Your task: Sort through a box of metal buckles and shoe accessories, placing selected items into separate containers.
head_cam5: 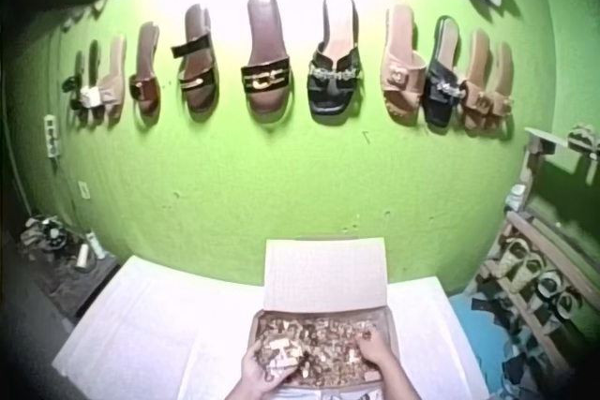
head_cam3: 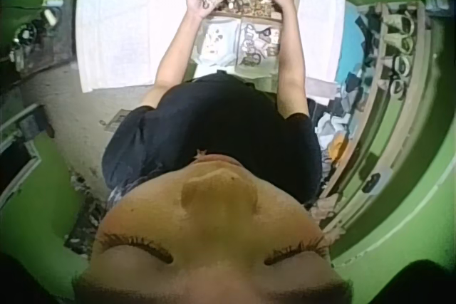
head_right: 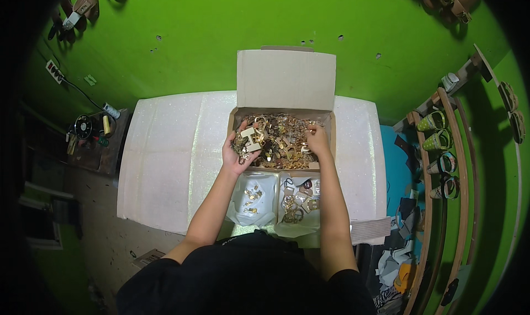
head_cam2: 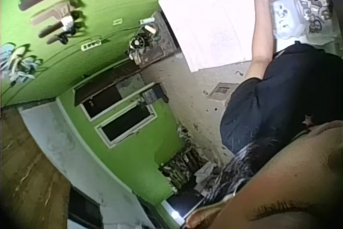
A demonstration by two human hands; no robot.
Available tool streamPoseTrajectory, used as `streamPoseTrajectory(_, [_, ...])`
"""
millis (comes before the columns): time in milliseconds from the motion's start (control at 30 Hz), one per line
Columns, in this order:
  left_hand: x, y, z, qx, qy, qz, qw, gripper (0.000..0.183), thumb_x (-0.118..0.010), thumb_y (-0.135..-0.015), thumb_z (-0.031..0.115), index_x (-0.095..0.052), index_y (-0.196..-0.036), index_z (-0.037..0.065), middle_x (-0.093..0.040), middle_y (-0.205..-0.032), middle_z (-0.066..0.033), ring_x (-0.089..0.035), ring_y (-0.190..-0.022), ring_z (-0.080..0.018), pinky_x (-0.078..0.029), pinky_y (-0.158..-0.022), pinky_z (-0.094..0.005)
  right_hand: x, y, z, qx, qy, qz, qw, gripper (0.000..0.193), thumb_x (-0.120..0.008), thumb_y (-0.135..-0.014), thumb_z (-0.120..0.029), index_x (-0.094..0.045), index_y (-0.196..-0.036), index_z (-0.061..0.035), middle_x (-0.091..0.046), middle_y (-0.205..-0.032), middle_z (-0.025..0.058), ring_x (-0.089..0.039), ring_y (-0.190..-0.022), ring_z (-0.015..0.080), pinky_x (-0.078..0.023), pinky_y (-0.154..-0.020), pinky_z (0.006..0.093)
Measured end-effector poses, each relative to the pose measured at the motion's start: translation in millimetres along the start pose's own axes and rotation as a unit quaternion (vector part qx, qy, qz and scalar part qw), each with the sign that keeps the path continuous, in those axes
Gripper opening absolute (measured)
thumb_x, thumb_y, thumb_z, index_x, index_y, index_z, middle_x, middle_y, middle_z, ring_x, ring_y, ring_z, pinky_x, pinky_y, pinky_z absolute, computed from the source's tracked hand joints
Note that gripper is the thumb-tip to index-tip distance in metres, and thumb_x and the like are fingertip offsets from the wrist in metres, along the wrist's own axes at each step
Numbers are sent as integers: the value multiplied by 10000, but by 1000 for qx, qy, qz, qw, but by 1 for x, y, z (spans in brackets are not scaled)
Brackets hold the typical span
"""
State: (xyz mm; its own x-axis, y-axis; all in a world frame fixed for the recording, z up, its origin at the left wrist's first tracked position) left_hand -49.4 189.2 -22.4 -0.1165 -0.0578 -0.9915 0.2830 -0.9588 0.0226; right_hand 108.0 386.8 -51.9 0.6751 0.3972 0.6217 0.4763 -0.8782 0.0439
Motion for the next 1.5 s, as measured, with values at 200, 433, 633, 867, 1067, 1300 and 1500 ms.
streamPoseTrajectory(200, [5,4,12,-11,-19,-1,1000,424,-356,-849,329,-441,-1230,163,-430,-1276,-134,-439,-1140,-325,-402,-895,-480,-13,-35,24,6,138,-11,990,365,-577,-739,-132,-533,-1065,27,-526,-1078,252,-499,-1025,366,-398,-884,387])
streamPoseTrajectory(433, [5,12,23,-31,29,47,998,418,-336,-849,329,-461,-1202,141,-393,-1280,-219,-426,-1142,-333,-381,-913,-452,-35,-36,22,-38,306,-49,950,530,-564,-763,-315,-482,-1147,42,-397,-1232,300,-385,-1147,417,-300,-981,426])
streamPoseTrajectory(633, [2,11,30,-39,43,39,998,433,-334,-851,345,-454,-1214,142,-413,-1271,-192,-429,-1141,-322,-377,-919,-448,-34,-40,15,-56,281,-92,953,672,-549,-734,-454,-474,-1140,76,-438,-1188,309,-404,-1149,395,-326,-970,396])
streamPoseTrajectory(867, [10,12,40,-52,47,49,996,461,-346,-849,378,-447,-1228,138,-419,-1273,-167,-410,-1161,-313,-329,-956,-460,-39,-49,11,-55,235,-105,965,670,-534,-739,-511,-553,-995,108,-530,-1046,315,-524,-1003,388,-397,-896,400])
streamPoseTrajectory(1067, [6,12,35,-53,78,24,995,490,-355,-840,399,-436,-1238,125,-425,-1270,-148,-416,-1155,-309,-342,-940,-473,-43,-66,41,-53,217,-174,959,576,-534,-765,-466,-583,-966,72,-558,-1004,291,-551,-963,379,-416,-845,397])
streamPoseTrajectory(1300, [10,8,29,-36,62,26,997,449,-341,-842,367,-467,-1175,93,-467,-1196,-170,-446,-1119,-324,-370,-920,-497,-37,-68,30,6,184,-153,971,306,-688,-697,-269,-620,-754,24,-611,-693,150,-584,-667,266,-456,-652,339])
streamPoseTrajectory(1500, [4,1,11,-21,55,52,997,423,-343,-839,339,-475,-1139,71,-479,-1135,-196,-428,-1101,-404,-354,-927,-535,-20,-69,31,-17,-57,-97,994,184,-695,-719,-158,-637,-778,6,-624,-688,59,-568,-600,117,-451,-560,254])
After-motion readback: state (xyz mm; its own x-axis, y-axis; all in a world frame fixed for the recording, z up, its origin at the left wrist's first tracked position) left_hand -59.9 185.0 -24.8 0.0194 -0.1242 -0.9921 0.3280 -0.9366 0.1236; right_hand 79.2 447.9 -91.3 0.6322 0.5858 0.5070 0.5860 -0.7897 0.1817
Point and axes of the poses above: each hand's wrist, its own y-axis away from the middle knuckle, its own x-axis out of the back of the hand, z = x × y, the point moved 5 cm from there along -y, towards the middle knuckle
